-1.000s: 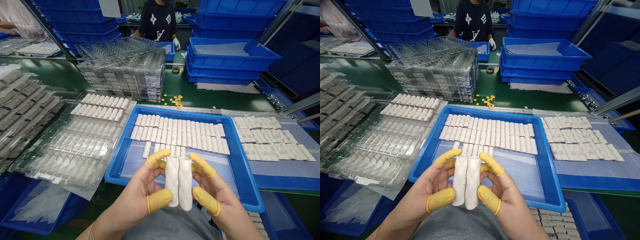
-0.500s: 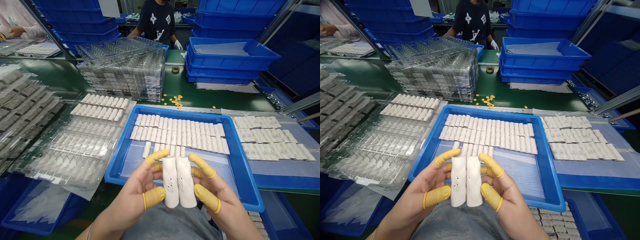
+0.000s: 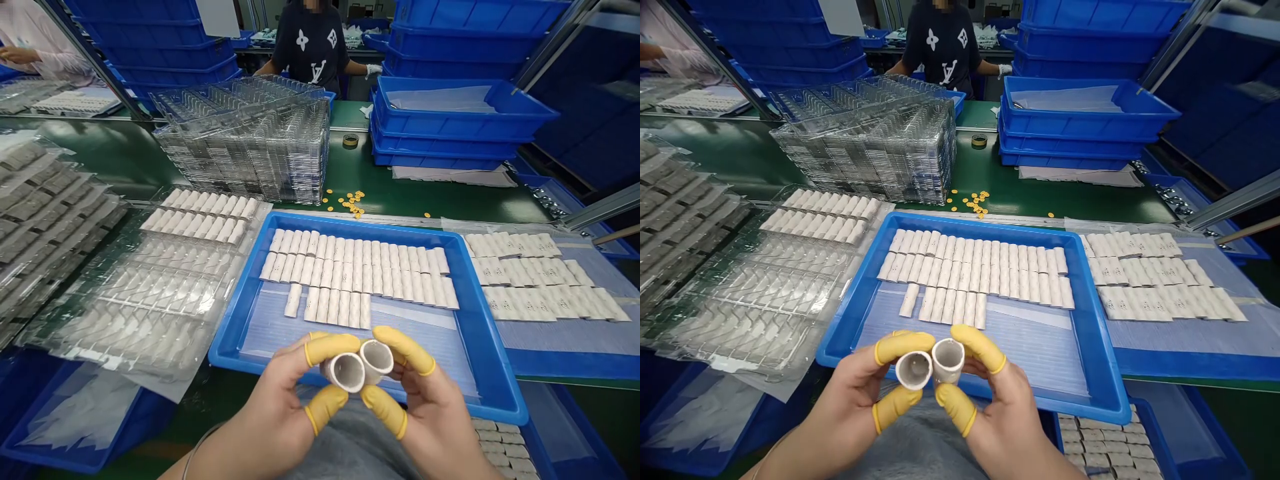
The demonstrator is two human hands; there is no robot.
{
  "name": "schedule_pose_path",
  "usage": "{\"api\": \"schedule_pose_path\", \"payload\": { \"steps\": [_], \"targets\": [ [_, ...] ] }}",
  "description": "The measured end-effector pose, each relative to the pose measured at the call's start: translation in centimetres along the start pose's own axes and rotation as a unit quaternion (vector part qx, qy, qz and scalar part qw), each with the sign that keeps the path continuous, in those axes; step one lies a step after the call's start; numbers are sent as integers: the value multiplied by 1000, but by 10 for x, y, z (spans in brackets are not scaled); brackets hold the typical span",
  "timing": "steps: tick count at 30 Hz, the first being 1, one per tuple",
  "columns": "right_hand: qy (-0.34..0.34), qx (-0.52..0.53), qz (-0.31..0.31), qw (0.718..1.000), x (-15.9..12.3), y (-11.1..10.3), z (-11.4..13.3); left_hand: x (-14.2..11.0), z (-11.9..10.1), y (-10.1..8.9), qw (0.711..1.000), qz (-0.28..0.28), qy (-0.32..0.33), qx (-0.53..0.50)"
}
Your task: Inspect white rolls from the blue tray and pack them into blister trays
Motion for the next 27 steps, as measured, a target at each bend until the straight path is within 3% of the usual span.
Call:
{"api": "schedule_pose_path", "payload": {
  "steps": [4, 12, 20, 27],
  "targets": [
    [-76, -92, -38, 992, -1, -1, 4, 3, -7, 3, 998, 14, 51, 29],
    [-145, -97, -19, 985, 2, 1, 17, 7, -10, 4, 991, 25, 121, 54],
    [-158, -104, 16, 982, 2, 0, 14, 6, -9, 4, 991, 32, 116, 66],
    [-184, -92, -43, 978, 2, -12, 25, 4, -1, -8, 986, -62, 116, 106]
  ]
}}
Point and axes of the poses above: each hand's wrist, its own x-axis towards the middle knuckle, its own y-axis out of the palm, z = x × y, the point moved 3 cm from there along x, towards the middle knuckle, and after that the axes turned 6 degrees about y, right-handed, at the moved point
